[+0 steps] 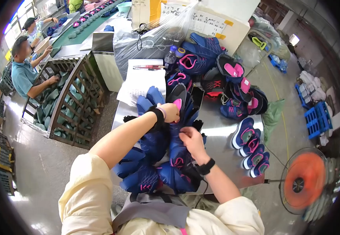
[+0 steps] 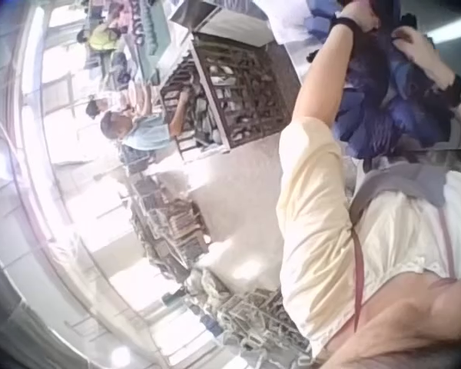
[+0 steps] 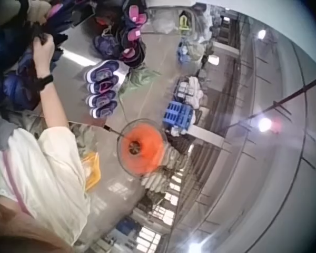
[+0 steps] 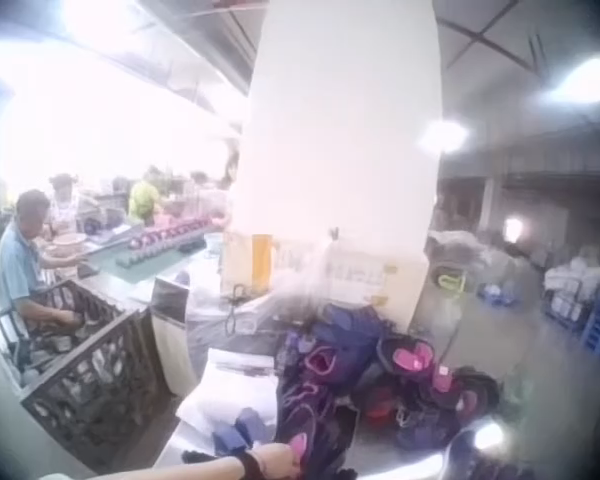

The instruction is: Sort and group shoe uppers by size or style, record data on a log sheet, and move them to assembly line.

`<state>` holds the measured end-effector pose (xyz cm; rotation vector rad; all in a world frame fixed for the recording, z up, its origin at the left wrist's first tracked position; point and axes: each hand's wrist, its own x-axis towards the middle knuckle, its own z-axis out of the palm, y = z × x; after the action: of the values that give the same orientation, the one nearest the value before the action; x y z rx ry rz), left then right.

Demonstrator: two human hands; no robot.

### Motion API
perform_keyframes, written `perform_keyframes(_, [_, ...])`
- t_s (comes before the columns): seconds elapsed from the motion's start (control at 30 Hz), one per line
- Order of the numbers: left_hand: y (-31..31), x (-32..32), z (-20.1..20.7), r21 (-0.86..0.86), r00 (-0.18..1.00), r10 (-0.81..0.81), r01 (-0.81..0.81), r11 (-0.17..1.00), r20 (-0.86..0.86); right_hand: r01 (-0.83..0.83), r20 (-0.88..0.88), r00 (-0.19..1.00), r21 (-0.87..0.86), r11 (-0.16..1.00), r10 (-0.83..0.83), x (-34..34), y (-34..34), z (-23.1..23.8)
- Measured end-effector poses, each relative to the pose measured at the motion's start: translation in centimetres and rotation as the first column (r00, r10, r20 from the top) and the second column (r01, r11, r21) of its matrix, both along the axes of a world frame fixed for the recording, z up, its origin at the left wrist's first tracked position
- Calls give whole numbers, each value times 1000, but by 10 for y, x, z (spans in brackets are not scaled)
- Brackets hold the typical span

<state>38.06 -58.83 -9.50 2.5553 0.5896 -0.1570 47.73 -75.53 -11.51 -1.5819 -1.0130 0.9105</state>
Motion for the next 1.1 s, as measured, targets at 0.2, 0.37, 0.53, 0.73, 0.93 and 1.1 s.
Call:
perform_keyframes(0.2, [-34,33,-8,-256,939,176,-99,961,296,108,-113,990,219,970,-85,29,9,16])
perform_keyframes(0.37, [-48,48,-11,-557,876,354,-124,821,328,91,428,883,246,965,-192,61,0,9])
perform_keyframes(0.53, [-63,78,-10,-624,825,444,-148,767,349,203,133,967,103,974,-215,80,-6,8])
perform_keyframes(0.73, [-74,88,-15,-360,764,277,-62,931,583,229,88,969,49,972,-232,92,-13,18])
perform_keyframes(0.93, [-75,96,-3,-713,856,443,-135,688,265,168,-246,956,5,986,-161,104,-15,6])
perform_keyframes(1.1, [-103,100,-8,63,978,2,-16,998,211,126,-734,650,-153,980,-198,123,-24,17])
